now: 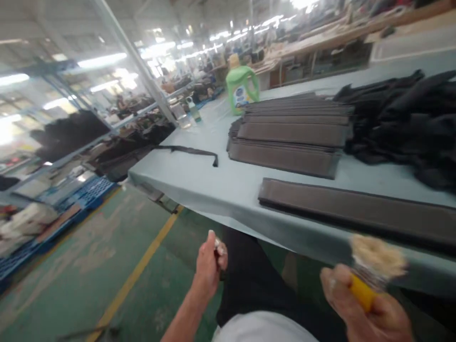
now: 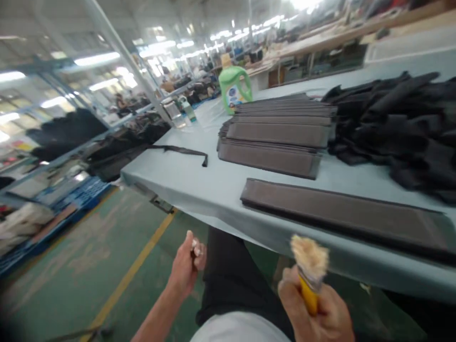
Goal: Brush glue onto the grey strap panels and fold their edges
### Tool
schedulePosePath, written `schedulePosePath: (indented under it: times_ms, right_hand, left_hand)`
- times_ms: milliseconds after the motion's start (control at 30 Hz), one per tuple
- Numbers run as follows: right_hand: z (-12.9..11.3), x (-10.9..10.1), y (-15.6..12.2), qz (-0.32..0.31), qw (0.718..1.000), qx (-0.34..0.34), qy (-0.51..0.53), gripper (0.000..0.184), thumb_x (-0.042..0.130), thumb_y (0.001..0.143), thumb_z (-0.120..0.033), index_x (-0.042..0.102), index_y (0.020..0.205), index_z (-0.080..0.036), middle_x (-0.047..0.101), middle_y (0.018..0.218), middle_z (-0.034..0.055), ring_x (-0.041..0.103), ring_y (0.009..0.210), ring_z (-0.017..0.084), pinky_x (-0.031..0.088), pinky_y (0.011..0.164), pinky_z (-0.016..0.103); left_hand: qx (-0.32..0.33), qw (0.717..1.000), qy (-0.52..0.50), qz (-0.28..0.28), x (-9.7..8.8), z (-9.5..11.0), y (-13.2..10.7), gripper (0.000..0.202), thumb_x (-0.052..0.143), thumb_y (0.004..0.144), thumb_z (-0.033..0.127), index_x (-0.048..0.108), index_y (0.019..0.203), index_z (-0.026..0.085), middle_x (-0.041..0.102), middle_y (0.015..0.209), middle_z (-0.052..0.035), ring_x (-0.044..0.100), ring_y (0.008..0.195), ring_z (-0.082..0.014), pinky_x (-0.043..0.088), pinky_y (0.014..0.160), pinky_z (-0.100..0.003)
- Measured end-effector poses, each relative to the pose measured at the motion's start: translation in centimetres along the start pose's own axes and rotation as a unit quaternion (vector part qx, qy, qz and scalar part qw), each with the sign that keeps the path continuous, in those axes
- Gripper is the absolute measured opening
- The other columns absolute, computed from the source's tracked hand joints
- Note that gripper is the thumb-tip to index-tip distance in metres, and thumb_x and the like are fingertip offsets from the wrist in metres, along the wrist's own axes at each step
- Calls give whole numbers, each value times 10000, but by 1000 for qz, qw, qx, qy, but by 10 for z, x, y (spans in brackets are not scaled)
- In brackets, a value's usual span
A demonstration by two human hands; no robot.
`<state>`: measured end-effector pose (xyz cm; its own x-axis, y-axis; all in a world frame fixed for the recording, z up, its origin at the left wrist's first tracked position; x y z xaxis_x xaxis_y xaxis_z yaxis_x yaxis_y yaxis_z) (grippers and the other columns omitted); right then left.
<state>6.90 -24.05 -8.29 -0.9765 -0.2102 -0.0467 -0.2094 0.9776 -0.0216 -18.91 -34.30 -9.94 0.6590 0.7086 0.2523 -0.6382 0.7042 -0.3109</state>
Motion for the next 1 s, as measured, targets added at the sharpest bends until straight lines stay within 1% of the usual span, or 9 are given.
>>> schedulePosePath:
  times_ms: [67, 133, 233, 333, 467, 567, 700, 833, 1000]
  right_hand:
    - [-19, 38, 4, -64, 997, -21, -44, 563, 669, 849, -695, 542, 556, -231, 428, 512, -17, 387, 477, 145, 334, 469, 293]
    - [-29, 74, 5, -121, 990, -43, -63, 549, 625, 874, -691, 541, 584, -232, 399, 515, -32, 364, 484, 141, 312, 487, 289]
    - [-25, 118, 6, -194, 976, -62, -79, 504, 606, 888, -658, 523, 617, -241, 401, 526, -37, 376, 499, 153, 309, 507, 292]
    - [-5, 153, 11, -265, 957, -68, -100, 510, 581, 917, -628, 476, 606, -238, 422, 536, -29, 386, 522, 160, 308, 524, 294]
    - [21, 197, 21, -338, 935, -36, -98, 525, 550, 949, -660, 550, 665, -219, 550, 648, 6, 505, 645, 190, 442, 642, 308]
    - [36, 232, 31, -355, 932, 55, -49, 585, 499, 942, -747, 723, 890, -209, 706, 979, 96, 660, 912, 265, 554, 758, 363]
    - [48, 272, 44, -339, 932, 120, 32, 669, 536, 916, -770, 695, 1297, -244, 584, 1454, 157, 695, 1116, 303, 614, 764, 357]
    - [51, 293, 50, -304, 951, 54, -3, 744, 494, 934, -754, 623, 1417, -203, 549, 1500, 204, 724, 1080, 318, 632, 764, 403]
    - [10, 281, 68, -236, 965, -80, -85, 655, 488, 959, -705, 728, 1267, -179, 698, 1309, 168, 632, 1234, 329, 495, 1072, 505]
  left_hand:
    - [-15, 995, -22, 100, -61, -17, 21, 569, 587, 961, 649, 507, 650, 180, 374, 491, 93, 324, 408, -58, 291, 414, -197]
    - [-36, 983, -49, 174, -104, -39, 43, 398, 594, 1011, 509, 610, 839, 151, 523, 641, 65, 428, 467, -65, 400, 455, -203]
    - [-69, 966, -112, 222, -132, -65, 81, 277, 646, 998, 400, 651, 1104, 145, 675, 960, -31, 640, 731, -131, 574, 644, -284]
    - [-72, 954, -203, 210, -134, -68, 123, 331, 655, 991, 394, 635, 1222, 159, 679, 1148, -82, 683, 925, -194, 614, 786, -373]
    - [-9, 931, -329, 157, -129, -43, 165, 365, 638, 995, 429, 630, 1252, 170, 669, 1212, -96, 682, 998, -216, 610, 850, -413]
    - [33, 913, -388, 125, -131, -23, 176, 362, 630, 997, 446, 636, 1233, 170, 674, 1190, -92, 681, 980, -211, 607, 843, -407]
    - [56, 901, -418, 97, -129, -6, 172, 342, 631, 996, 452, 652, 1172, 159, 687, 1117, -77, 684, 940, -200, 606, 825, -396]
    - [72, 900, -421, 87, -120, 12, 164, 321, 631, 995, 466, 669, 1023, 148, 702, 1022, -58, 693, 927, -196, 604, 840, -402]
    - [80, 906, -398, 117, -141, 26, 163, 366, 585, 1015, 499, 656, 932, 150, 718, 1011, -74, 705, 921, -197, 613, 809, -387]
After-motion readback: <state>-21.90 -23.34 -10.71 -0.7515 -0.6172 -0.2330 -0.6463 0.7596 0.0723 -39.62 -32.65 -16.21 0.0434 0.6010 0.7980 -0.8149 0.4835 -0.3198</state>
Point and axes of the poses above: each hand's wrist, its own y-axis towards the middle knuckle, its own x-axis out of the palm, z = x × y, the point moved 3 cm from there along y, towards the middle knuckle
